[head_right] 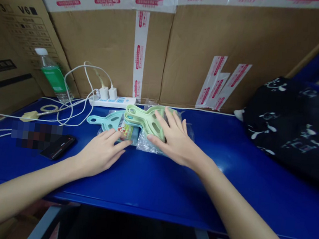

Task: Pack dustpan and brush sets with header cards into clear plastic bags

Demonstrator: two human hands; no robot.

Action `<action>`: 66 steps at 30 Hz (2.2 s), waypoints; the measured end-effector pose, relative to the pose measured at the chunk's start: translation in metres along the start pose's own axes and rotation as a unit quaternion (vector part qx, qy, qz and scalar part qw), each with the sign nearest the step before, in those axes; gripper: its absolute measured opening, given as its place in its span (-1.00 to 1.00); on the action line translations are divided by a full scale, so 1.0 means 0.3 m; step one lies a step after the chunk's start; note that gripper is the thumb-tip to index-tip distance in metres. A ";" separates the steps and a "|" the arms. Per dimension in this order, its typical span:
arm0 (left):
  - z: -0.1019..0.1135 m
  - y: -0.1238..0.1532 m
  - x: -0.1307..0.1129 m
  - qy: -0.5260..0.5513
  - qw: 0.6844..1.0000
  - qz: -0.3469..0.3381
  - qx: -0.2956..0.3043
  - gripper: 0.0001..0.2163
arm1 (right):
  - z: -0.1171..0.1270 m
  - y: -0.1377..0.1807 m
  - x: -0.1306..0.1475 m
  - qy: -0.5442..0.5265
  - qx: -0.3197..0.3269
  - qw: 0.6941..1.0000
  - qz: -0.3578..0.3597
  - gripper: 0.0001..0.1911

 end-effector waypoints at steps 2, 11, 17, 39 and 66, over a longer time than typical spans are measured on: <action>0.007 0.001 -0.014 0.014 0.999 -0.035 -0.004 -0.80 | 0.018 0.007 0.012 0.018 -0.060 0.997 0.046 -0.22; 0.005 0.018 -0.064 0.114 0.980 -0.163 -0.011 -0.67 | 0.064 0.081 0.201 0.082 -0.250 0.886 0.381 -0.76; -0.028 0.016 -0.072 0.127 0.973 -0.187 0.051 -0.72 | -0.076 0.128 0.294 0.105 -0.183 0.854 0.476 -0.53; -0.033 0.020 -0.067 0.110 0.971 -0.210 -0.010 -0.60 | -0.060 0.124 0.285 0.112 -0.185 0.852 0.477 -0.58; -0.009 0.010 -0.008 0.031 0.992 -0.124 -0.007 -0.78 | -0.061 0.118 0.276 0.012 -0.037 0.923 0.383 -0.75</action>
Point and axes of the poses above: each hand's wrist, its own y-axis away from the middle knuckle, its own z-axis out of the back of the hand, x = y × z, the point moved 4 cm from there along -y, towards the middle knuckle, and after that the axes turned 2 degrees about -y, right-handed, at the moved point
